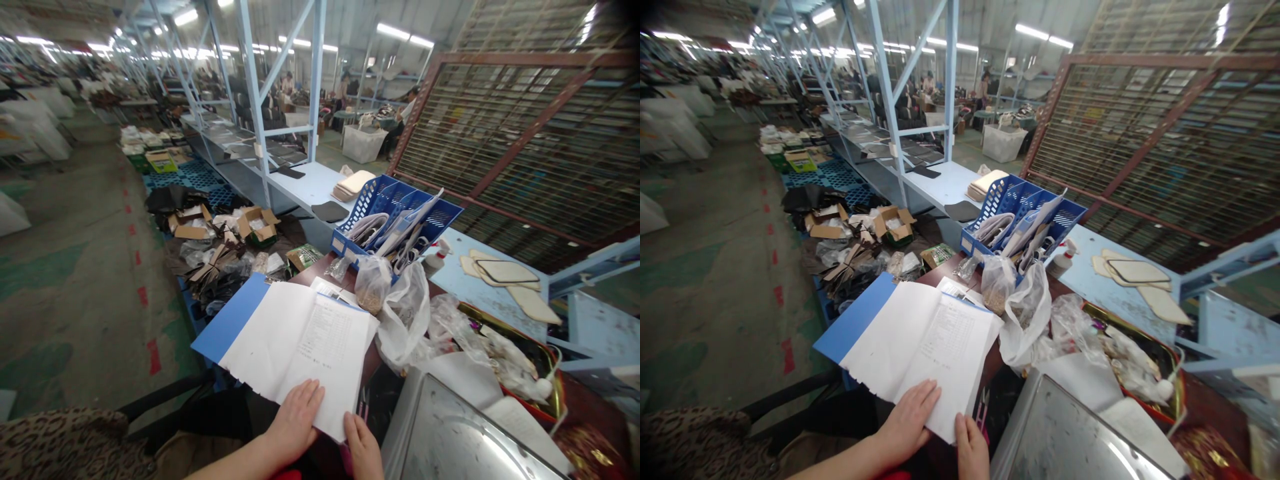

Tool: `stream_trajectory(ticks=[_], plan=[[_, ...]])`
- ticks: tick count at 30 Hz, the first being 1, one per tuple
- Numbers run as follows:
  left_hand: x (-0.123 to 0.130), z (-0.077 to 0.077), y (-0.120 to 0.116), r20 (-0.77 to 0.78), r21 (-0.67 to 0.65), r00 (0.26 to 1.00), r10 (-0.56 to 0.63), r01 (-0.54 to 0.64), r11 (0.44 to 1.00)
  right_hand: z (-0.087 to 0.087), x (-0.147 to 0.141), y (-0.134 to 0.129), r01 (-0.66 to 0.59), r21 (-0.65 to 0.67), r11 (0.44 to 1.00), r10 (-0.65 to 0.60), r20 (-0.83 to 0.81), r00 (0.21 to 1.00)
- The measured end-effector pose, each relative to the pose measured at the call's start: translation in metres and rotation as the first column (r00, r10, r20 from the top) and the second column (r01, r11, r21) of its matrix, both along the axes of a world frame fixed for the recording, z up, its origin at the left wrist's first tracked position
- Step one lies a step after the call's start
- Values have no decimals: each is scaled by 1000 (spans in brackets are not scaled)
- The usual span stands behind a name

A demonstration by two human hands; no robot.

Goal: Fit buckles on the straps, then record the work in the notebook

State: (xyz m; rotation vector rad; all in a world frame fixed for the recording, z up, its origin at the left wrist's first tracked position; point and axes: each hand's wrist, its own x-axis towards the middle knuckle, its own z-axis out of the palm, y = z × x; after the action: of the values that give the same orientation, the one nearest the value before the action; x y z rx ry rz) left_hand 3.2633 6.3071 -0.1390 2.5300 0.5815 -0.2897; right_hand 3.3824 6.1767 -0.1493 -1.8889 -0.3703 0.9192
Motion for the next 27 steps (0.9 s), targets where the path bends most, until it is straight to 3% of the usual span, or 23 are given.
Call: stream_trajectory(ticks=[5, 13, 18, 27], plan=[[-2, -2, 0, 10, 0, 1000, 7, -7, 1000, 6, -6, 1, 39, 36, 999, -39, 9, 999], [-4, 4, 0, -40, -13, 999, -5, 4, 1000, 1, -10, -1, 23, 34, 999, -23, 3, 1000], [-4, 8, 2, -68, -12, 998, -1, 1, 1000, 8, -12, 3, 34, 37, 999, -36, 37, 999], [-8, 2, 5, -61, 19, 998, -9, 10, 1000, 6, -16, 7, 13, 41, 999, -15, 39, 999]])
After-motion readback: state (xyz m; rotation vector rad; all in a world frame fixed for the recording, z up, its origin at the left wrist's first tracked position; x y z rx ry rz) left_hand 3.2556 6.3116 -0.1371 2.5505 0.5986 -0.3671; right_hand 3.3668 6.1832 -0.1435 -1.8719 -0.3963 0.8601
